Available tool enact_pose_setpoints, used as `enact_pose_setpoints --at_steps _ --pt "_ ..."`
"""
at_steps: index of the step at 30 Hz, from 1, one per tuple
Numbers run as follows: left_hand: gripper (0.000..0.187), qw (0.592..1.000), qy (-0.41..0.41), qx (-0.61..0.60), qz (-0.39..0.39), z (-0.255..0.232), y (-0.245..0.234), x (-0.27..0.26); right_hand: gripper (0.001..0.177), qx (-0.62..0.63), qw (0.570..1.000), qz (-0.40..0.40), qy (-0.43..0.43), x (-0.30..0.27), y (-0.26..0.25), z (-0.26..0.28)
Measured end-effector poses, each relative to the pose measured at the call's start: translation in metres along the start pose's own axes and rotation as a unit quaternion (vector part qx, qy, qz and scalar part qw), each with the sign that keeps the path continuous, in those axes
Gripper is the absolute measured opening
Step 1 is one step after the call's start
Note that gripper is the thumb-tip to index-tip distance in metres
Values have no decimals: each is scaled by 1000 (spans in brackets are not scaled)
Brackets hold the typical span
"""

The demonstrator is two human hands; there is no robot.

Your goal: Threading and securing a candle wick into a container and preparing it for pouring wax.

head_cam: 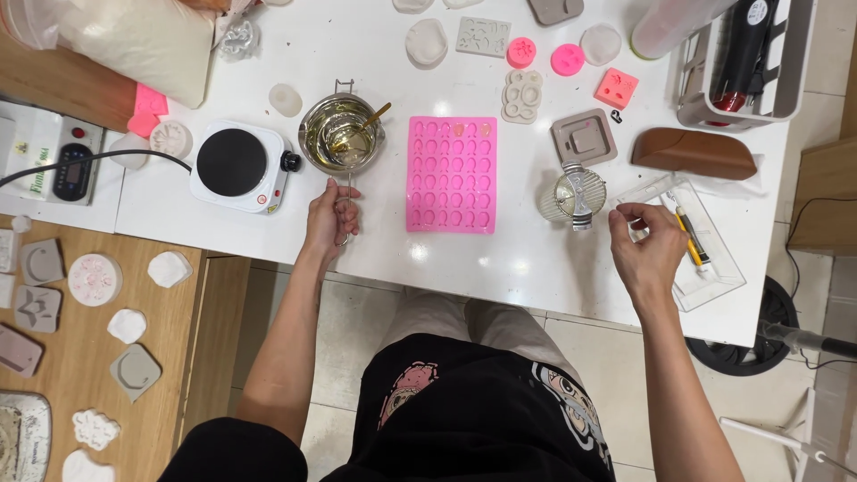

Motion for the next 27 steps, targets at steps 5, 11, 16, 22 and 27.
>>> enact_pose_setpoints --at_steps 5,11,16,22,27 --pt "54 999 -10 53 -6 3 -9 4 8 1 1000 -2 -11 2 -1 6" --pt "54 986 -11 162 -45 1 -11 0 9 19 1000 3 -6 11 -7 14" --pt "44 969 4 233 -85 -8 -8 -14 12 16 999 29 -10 28 -6 25" --pt "49 852 82 487 -176 -43 28 -77 24 -51 994 95 -27 46 2 47" --pt "26 816 231 500 -176 -64 91 -124 38 -114 979 160 46 40 12 58"
Point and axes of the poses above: each hand's wrist, its own x-axis towards the middle knuckle, its own y-axis out of the palm, z = x × y, the point moved 2 cm from there along x, towards the middle knuckle, and after that the axes turned 4 degrees about z, right-handed, at the moved point
